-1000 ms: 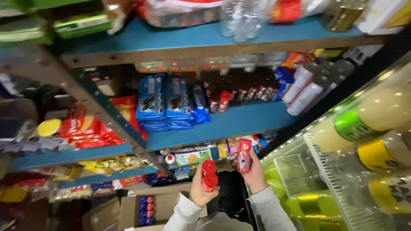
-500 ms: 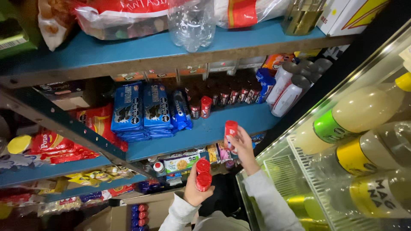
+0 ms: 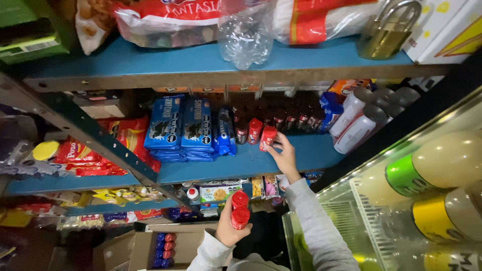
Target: The person takes small containers from a cardboard box and places them onto a retail shelf, organizing them into existing rows.
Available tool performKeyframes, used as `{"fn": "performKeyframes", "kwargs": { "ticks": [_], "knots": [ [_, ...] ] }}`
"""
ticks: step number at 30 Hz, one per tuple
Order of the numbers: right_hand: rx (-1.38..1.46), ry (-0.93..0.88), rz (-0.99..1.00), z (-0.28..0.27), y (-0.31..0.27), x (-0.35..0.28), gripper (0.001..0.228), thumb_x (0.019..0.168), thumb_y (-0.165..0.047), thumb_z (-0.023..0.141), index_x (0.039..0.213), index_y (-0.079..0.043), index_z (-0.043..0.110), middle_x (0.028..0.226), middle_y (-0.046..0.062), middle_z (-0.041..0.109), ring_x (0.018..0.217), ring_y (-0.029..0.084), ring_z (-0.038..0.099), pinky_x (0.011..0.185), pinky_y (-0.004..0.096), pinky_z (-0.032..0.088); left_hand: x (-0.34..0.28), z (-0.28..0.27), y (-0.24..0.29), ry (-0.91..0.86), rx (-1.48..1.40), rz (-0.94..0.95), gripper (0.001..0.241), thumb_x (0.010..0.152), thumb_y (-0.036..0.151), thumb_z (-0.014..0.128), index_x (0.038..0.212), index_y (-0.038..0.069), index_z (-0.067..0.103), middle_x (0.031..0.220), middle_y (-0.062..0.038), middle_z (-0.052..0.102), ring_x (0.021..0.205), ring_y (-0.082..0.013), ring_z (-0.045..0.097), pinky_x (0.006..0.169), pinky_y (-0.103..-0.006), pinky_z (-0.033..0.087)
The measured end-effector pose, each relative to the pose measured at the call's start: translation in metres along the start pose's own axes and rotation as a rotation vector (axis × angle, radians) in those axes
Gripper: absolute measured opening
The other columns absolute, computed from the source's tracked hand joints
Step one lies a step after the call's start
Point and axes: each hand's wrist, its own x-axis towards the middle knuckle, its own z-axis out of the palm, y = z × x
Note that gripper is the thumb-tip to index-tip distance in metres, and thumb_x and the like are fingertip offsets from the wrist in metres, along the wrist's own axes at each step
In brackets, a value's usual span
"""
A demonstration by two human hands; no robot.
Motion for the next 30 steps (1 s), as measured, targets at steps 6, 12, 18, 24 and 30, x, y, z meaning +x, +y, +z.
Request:
{"fn": "performKeyframes", "kwargs": {
  "ticks": [6,12,18,24,30],
  "knots": [
    [-0.235,0.106,0.024,0.008,-0.007,-0.002,0.06,0.087,-0.03,0.098,0.134,-0.007,0.069,0.119,0.01,0.082,0.105,0.022,0.08,0.089,0.036,0.069,-0.004,-0.004,0.003,0.035,0.021,-0.055,0.103,0.071,0.009,0.087,0.165,0.012,0.045,0.124,-0.008,0.072,0.105,-0.0236,0.073,0.101,-0.042,0.059],
    [-0.243,0.158,-0.037,0.021,0.024,0.026,0.051,0.087,-0.026,0.099,0.123,-0.001,0.073,0.117,0.015,0.083,0.099,0.025,0.082,0.09,0.038,0.07,-0.008,-0.01,-0.021,0.04,0.002,-0.047,0.108,0.071,0.01,0.089,0.169,0.013,0.042,0.132,-0.008,0.071,0.111,-0.0235,0.071,0.103,-0.0429,0.057],
    [-0.152,0.179,-0.026,0.024,0.04,0.034,0.066,0.087,-0.018,0.098,0.139,0.002,0.064,0.122,0.019,0.081,0.107,0.027,0.081,0.096,0.039,0.07,-0.006,-0.015,-0.017,-0.022,-0.162,-0.001,0.087,0.067,0.009,0.09,0.147,0.009,0.056,0.122,-0.007,0.071,0.111,-0.0249,0.071,0.104,-0.0439,0.057],
    [-0.212,0.294,0.005,0.01,-0.029,-0.033,0.048,0.098,-0.016,0.089,0.139,-0.009,0.066,0.125,0.01,0.076,0.106,0.021,0.072,0.085,0.033,0.06,-0.006,-0.02,-0.085,-0.076,-0.839,-0.192,0.082,0.073,-0.007,0.092,0.149,0.0,0.062,0.142,-0.02,0.075,0.127,-0.0397,0.077,0.107,-0.0599,0.063],
    [-0.097,-0.194,0.115,0.027,-0.067,-0.152,0.024,0.092,-0.027,0.096,0.114,-0.022,0.089,0.087,0.0,0.083,0.068,0.014,0.08,0.054,0.024,0.063,-0.002,-0.001,-0.086,0.194,-1.004,-0.275,0.069,0.068,-0.023,0.078,0.135,-0.006,0.069,0.128,-0.028,0.08,0.116,-0.0449,0.081,0.103,-0.0639,0.062]
  ]
}}
